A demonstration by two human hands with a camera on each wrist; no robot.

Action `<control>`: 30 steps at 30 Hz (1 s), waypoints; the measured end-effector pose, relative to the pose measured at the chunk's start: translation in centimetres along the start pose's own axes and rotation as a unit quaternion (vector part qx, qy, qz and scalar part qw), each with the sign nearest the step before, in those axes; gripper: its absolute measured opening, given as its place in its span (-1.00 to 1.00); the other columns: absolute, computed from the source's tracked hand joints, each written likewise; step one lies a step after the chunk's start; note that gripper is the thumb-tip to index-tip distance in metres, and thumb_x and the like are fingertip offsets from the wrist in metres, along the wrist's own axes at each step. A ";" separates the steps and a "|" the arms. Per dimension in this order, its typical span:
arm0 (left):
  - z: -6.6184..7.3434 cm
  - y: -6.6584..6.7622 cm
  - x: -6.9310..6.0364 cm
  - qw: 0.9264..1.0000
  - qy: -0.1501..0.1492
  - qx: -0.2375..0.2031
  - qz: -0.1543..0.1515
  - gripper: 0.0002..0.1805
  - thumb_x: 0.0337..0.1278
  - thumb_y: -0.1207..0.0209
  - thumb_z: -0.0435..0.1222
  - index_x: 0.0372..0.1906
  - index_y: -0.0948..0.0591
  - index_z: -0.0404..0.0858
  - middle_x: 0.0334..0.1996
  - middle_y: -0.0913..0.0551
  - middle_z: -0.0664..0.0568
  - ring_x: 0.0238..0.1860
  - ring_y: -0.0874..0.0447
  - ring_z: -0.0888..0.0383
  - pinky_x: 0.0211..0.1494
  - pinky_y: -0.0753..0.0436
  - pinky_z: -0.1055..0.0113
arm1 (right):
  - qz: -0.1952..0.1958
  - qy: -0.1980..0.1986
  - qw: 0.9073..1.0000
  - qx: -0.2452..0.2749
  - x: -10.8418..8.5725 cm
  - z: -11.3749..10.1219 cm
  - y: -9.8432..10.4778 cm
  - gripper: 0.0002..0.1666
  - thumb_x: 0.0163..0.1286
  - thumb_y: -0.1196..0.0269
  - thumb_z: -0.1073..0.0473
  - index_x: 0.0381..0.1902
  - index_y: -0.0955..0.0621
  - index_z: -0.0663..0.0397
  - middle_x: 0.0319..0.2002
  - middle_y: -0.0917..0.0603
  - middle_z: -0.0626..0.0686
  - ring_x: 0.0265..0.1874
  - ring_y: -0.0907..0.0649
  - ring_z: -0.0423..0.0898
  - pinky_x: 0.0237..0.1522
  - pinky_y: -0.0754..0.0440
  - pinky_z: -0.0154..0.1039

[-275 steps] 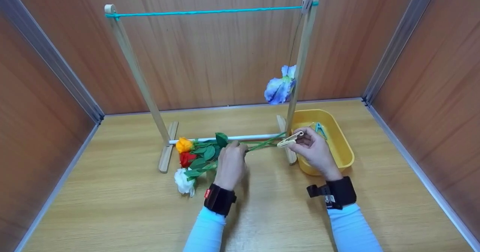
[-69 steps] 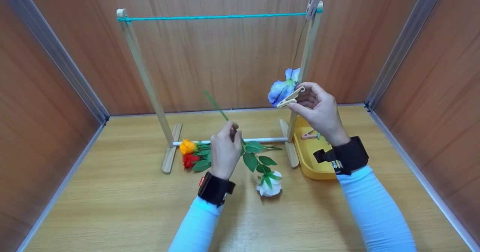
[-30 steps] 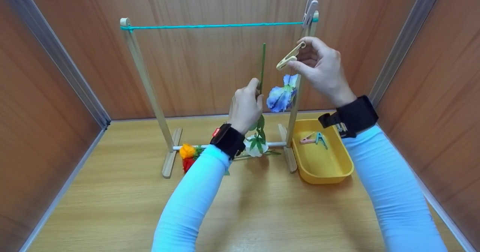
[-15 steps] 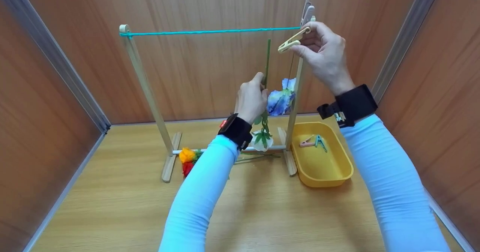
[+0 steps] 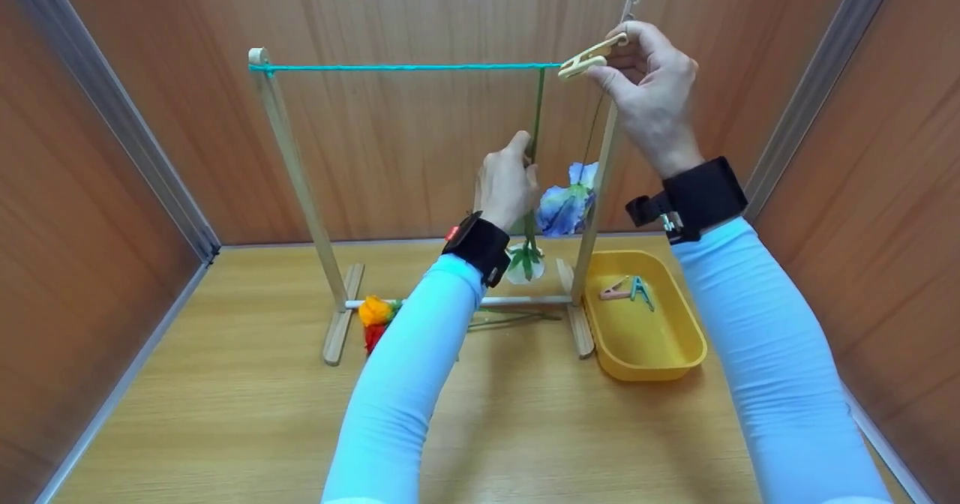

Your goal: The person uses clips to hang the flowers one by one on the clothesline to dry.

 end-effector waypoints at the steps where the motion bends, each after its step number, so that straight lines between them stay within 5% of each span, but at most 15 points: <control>1: 0.1 0.0 0.1 1.000 -0.003 0.000 0.001 -0.86 0.49 -0.12 -0.40 0.04 -0.53 -0.29 -0.14 -0.76 -0.13 -0.19 -0.75 -0.02 -0.16 -0.66 0.23 | 0.004 -0.001 1.000 -0.003 0.1 0.0 0.0 -0.73 0.35 -0.40 0.38 -0.02 -0.64 0.35 -0.18 -0.75 0.01 -0.21 -0.74 -0.20 -0.04 -0.68 -0.35; 22: 1.7 0.2 0.6 0.999 -0.016 -0.026 0.018 -0.83 0.52 -0.09 -0.41 0.08 -0.52 -0.31 -0.16 -0.74 -0.14 -0.21 -0.72 -0.01 -0.11 -0.69 0.27 | 0.006 -0.087 0.996 0.014 1.8 0.1 -0.5 -0.82 0.37 -0.38 0.39 -0.08 -0.67 0.30 -0.24 -0.75 0.12 -0.37 -0.73 -0.16 -0.21 -0.69 -0.41; 30: 1.1 -0.2 0.5 1.000 -0.011 -0.015 0.004 -0.88 0.50 -0.11 -0.42 0.02 -0.52 -0.31 -0.17 -0.75 -0.14 -0.22 -0.72 -0.02 -0.15 -0.67 0.25 | 0.001 -0.068 0.998 -0.002 1.8 -0.4 -0.8 -0.78 0.39 -0.36 0.38 -0.06 -0.66 0.38 -0.26 -0.75 0.12 -0.39 -0.73 -0.20 -0.20 -0.70 -0.40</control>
Point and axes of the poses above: each hand's wrist, its own x-axis towards the middle knuckle, its own y-axis out of the back of the hand, z = x × y, the point moved 9 cm from there along x, towards the middle knuckle
